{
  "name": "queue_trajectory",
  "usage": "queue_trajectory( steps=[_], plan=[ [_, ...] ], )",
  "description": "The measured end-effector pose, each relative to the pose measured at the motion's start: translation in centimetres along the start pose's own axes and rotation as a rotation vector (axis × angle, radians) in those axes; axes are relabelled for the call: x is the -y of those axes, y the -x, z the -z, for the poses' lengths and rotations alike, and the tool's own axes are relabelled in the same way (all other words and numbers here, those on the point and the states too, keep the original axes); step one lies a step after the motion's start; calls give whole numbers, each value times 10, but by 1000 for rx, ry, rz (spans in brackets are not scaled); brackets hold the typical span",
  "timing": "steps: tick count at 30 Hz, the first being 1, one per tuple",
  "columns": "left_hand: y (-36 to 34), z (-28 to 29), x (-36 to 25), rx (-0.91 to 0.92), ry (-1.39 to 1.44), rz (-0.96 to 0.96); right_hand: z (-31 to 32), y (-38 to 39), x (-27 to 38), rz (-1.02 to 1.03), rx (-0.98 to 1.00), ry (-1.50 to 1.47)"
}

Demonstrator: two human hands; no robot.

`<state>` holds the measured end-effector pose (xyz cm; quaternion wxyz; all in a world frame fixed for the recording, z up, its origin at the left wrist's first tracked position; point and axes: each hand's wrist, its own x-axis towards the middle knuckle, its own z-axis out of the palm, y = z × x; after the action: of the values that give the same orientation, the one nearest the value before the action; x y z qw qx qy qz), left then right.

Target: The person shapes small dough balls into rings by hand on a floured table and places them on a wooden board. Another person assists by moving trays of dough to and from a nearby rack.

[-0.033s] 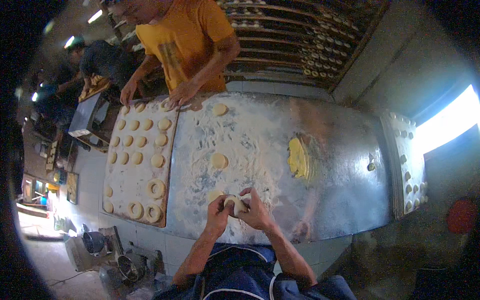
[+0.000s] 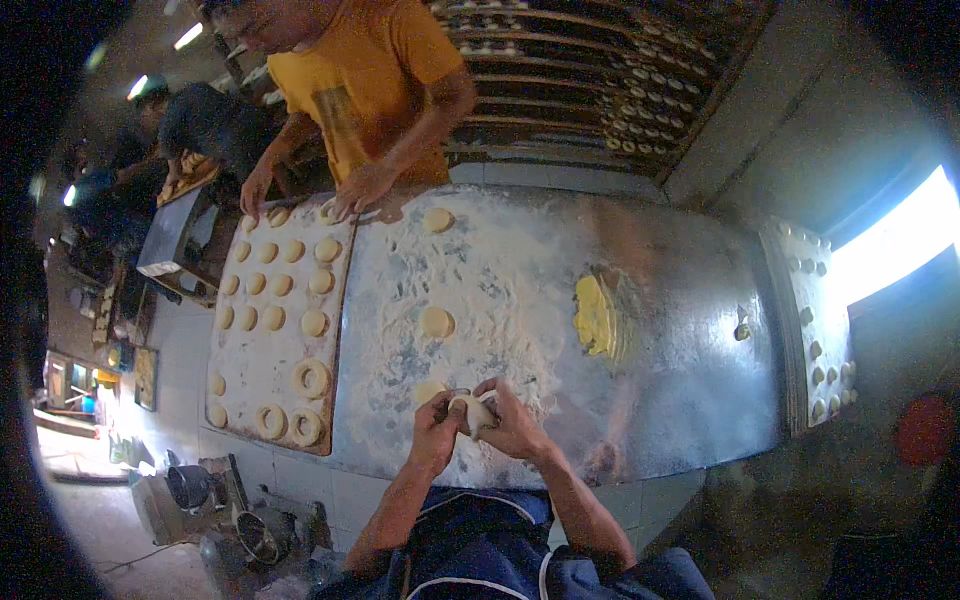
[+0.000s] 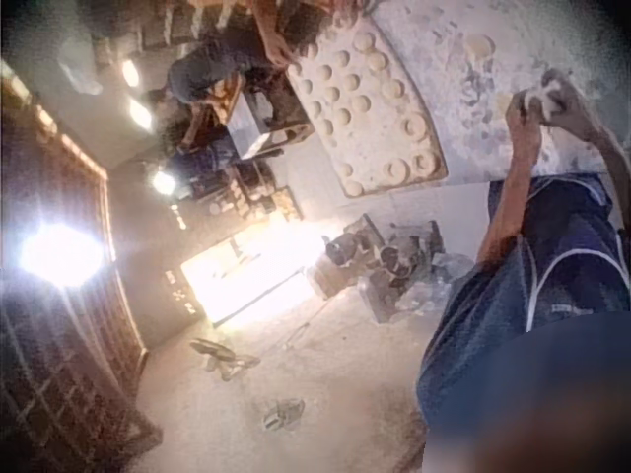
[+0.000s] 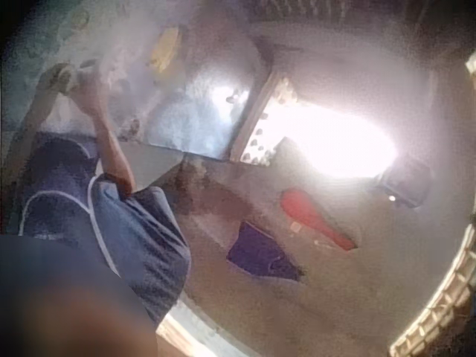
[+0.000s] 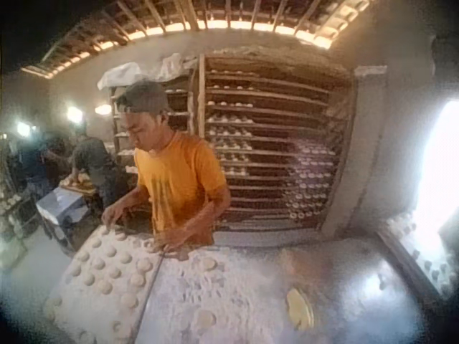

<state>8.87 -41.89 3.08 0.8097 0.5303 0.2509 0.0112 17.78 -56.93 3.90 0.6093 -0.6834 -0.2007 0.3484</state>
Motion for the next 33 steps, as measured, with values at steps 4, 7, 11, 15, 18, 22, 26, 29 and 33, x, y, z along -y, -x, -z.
queue_trajectory(
  steps=[4,7,11,15,18,22,26,29,33],
  plan=[
    [6,-1,-2,198,180,47,12,-5,-12,-136,193,-784],
    [-2,4,3,219,401,-128,2,-18,-34,-390,-120,-934],
    [-15,12,15,138,535,-205,-9,-26,-48,-140,-133,-403],
    [-22,17,25,-95,-186,-361,-20,-28,-29,-62,-50,-6],
    [-30,26,26,-88,-153,-384,-52,-26,-9,62,-147,292],
    [-37,50,21,-17,117,-433,-81,-25,3,71,-239,243],
    [-32,78,16,-110,-269,-560,-104,-37,-8,54,-170,305],
    [-27,99,13,87,755,-284,-126,-46,-14,140,-270,262],
    [-28,132,7,-293,-758,-939,-161,-59,-9,303,-228,384]
  ],
)
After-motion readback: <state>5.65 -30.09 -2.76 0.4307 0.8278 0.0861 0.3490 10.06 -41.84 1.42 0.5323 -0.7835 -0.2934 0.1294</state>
